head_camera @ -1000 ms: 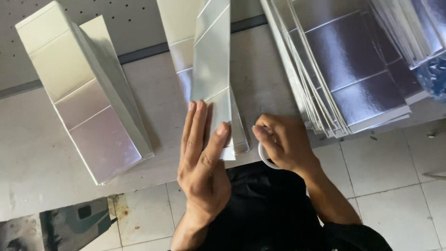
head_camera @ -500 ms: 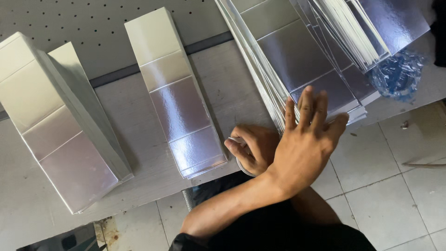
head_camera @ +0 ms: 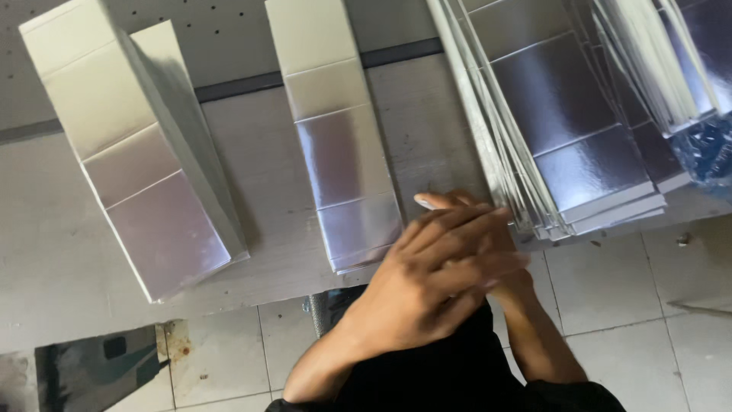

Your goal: The person repeatedly applies strips of white tape to the edges of rectangular, translucent packages on a table. They smooth the tape down with their hands and move the packages between stacks on the left and right sides of the workspace.

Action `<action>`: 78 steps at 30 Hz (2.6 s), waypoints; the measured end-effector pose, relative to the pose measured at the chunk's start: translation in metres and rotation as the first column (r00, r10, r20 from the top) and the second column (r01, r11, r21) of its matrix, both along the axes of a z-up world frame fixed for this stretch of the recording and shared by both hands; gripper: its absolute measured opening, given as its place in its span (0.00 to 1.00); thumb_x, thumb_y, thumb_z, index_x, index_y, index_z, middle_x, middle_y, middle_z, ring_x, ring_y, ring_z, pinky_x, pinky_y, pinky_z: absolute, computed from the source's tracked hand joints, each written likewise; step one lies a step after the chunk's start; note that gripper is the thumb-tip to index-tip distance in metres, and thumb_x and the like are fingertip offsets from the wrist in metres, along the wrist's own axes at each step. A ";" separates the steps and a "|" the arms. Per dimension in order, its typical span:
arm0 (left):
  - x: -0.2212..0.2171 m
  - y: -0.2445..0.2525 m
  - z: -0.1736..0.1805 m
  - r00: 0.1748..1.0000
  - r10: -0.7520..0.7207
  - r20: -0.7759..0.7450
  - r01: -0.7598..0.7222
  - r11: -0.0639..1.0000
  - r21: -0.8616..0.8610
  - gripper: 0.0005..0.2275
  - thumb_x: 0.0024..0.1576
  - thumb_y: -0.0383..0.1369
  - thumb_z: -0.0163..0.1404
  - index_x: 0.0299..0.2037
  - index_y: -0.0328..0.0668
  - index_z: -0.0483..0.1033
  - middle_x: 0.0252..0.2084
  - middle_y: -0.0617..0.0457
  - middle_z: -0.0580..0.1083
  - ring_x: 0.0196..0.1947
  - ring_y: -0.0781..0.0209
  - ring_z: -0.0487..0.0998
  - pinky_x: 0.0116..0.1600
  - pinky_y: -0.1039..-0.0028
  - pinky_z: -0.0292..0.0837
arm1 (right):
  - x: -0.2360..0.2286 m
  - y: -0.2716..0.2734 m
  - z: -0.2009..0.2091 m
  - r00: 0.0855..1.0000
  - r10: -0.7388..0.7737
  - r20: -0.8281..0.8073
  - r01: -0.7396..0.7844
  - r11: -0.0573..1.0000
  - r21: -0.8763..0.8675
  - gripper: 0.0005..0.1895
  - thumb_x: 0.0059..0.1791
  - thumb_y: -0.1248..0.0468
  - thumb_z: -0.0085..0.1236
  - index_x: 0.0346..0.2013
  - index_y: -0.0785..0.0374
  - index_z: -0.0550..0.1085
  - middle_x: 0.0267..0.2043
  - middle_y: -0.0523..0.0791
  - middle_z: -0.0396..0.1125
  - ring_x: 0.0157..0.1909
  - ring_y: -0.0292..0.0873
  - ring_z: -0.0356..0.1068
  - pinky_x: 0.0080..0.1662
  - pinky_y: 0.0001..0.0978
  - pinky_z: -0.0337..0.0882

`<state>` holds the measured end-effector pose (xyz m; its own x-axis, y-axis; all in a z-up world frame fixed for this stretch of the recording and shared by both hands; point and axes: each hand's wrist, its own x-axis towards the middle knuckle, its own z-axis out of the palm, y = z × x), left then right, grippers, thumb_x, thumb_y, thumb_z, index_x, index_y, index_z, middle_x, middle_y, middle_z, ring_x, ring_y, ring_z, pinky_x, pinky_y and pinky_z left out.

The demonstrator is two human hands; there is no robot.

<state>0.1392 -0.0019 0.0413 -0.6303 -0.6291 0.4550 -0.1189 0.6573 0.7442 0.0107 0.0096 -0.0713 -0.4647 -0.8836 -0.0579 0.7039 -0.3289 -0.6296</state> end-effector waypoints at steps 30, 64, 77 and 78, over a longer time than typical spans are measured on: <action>0.108 0.019 -0.070 0.802 0.592 0.075 -0.594 0.777 0.208 0.10 0.61 0.27 0.48 0.49 0.53 0.77 0.46 0.57 0.73 0.50 0.61 0.75 0.59 0.67 0.60 | 0.051 -0.013 0.091 -0.393 0.343 -0.853 -0.306 0.826 0.473 0.08 0.54 0.60 0.49 0.30 0.55 0.72 0.26 0.36 0.67 0.22 0.39 0.62 0.30 0.35 0.63; 0.109 0.018 -0.071 0.802 0.596 0.043 -0.587 0.772 0.241 0.09 0.58 0.34 0.55 0.48 0.52 0.79 0.42 0.49 0.74 0.49 0.46 0.78 0.59 0.58 0.65 | 0.052 -0.010 0.081 -0.466 0.286 -0.837 -0.227 0.876 0.425 0.11 0.52 0.61 0.54 0.25 0.54 0.73 0.23 0.43 0.71 0.32 0.48 0.78 0.33 0.39 0.76; 0.104 0.018 -0.064 0.796 0.601 0.065 -0.587 0.743 0.321 0.08 0.56 0.31 0.54 0.46 0.54 0.77 0.40 0.52 0.72 0.50 0.49 0.76 0.59 0.59 0.62 | 0.042 -0.010 0.111 -0.782 0.280 -0.557 -0.017 0.884 0.468 0.21 0.57 0.44 0.46 0.31 0.51 0.76 0.29 0.46 0.69 0.33 0.56 0.77 0.34 0.49 0.77; 0.104 0.018 -0.064 0.797 0.601 0.065 -0.587 0.743 0.321 0.08 0.56 0.31 0.54 0.46 0.54 0.77 0.40 0.52 0.72 0.50 0.49 0.76 0.59 0.59 0.62 | 0.032 -0.012 0.107 -0.782 0.281 -0.557 -0.016 0.883 0.469 0.21 0.57 0.44 0.46 0.31 0.51 0.76 0.29 0.46 0.69 0.33 0.56 0.77 0.34 0.49 0.77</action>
